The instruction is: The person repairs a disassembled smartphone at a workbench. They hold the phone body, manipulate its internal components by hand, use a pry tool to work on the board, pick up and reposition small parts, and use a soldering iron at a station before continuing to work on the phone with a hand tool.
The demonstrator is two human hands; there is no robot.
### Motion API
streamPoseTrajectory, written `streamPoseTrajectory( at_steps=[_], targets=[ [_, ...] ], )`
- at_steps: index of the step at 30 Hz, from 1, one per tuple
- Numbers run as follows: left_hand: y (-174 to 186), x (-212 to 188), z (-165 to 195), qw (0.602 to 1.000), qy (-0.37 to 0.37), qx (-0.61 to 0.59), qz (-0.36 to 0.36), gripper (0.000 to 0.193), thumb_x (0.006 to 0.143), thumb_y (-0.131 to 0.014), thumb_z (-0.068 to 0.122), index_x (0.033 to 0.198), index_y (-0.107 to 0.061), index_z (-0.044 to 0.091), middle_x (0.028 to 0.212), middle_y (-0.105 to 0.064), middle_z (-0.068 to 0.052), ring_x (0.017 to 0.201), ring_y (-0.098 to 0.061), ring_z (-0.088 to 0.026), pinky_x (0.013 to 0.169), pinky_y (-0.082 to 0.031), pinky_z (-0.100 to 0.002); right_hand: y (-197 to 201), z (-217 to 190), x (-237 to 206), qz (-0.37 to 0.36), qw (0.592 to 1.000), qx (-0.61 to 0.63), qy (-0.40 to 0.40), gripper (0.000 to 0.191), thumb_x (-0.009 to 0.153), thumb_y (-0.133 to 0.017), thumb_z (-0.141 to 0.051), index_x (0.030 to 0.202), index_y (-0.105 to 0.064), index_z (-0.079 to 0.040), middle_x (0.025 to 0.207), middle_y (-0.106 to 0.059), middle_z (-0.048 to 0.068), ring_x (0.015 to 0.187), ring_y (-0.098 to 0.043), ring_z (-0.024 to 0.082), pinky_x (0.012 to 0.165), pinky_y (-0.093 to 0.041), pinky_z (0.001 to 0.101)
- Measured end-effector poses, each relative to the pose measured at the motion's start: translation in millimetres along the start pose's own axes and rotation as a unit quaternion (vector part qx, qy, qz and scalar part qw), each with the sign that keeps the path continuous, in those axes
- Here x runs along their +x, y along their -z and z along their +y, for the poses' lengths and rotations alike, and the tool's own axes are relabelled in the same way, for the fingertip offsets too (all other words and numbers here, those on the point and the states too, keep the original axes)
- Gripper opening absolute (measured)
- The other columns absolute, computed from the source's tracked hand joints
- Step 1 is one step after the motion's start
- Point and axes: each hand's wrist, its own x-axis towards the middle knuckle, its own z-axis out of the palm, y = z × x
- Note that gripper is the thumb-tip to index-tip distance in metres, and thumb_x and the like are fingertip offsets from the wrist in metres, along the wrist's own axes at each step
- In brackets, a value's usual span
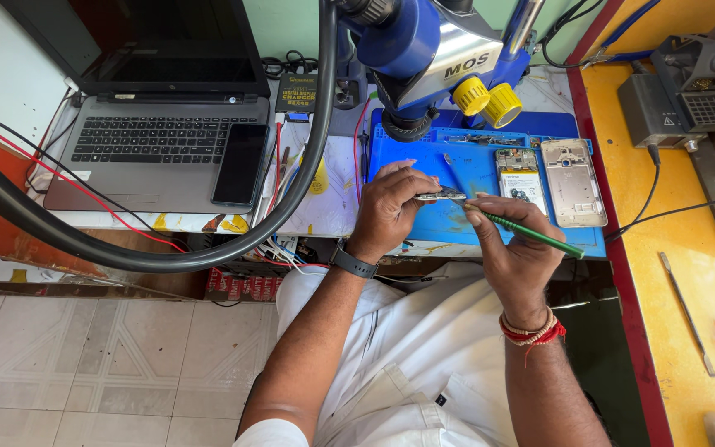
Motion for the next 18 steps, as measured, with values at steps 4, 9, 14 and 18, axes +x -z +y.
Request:
streamPoseTrajectory(
  at_steps=[4,9,14,18],
  targets=[
    [0.4,-1.7,1.1,1.0,-0.003,0.007,0.004,0.03,0.083,-0.069,-0.012,0.102,-0.068,0.011,0.103,-0.076,-0.002,0.105,-0.074,-0.021,0.11,-0.051,-0.045,-0.9,-2.6,-0.8,-0.007,0.999,-0.03,0.029,0.016,0.095,-0.079,0.004,0.107,-0.067,0.004,0.104,-0.076,0.015,0.103,-0.075,0.021,0.095,-0.061,0.0317],
    [0.5,-3.3,1.6,1.0,-0.003,0.007,0.004,0.032,0.082,-0.067,-0.014,0.102,-0.069,0.011,0.103,-0.076,-0.002,0.106,-0.074,-0.021,0.111,-0.05,-0.045,-2.7,-5.3,0.3,-0.012,0.999,-0.044,0.028,0.016,0.095,-0.079,0.004,0.106,-0.067,0.003,0.106,-0.075,0.016,0.102,-0.075,0.02,0.092,-0.061,0.0305],
    [-0.6,-3.3,1.4,1.0,0.0,0.003,0.008,0.032,0.084,-0.069,-0.014,0.103,-0.069,0.012,0.103,-0.076,-0.001,0.105,-0.074,-0.019,0.111,-0.05,-0.045,-4.2,-7.5,2.6,-0.02,0.997,-0.065,0.044,0.016,0.094,-0.079,0.005,0.104,-0.067,0.003,0.105,-0.075,0.016,0.102,-0.075,0.021,0.091,-0.062,0.0308],
    [-0.7,-4.7,1.6,1.0,-0.001,0.011,0.003,0.035,0.082,-0.066,-0.016,0.104,-0.069,0.012,0.104,-0.076,-0.002,0.106,-0.074,-0.02,0.112,-0.05,-0.046,-5.2,-10.6,4.6,-0.018,0.997,-0.072,0.036,0.016,0.094,-0.079,0.005,0.104,-0.067,0.003,0.104,-0.075,0.015,0.1,-0.075,0.02,0.09,-0.062,0.0302]
  ],
)
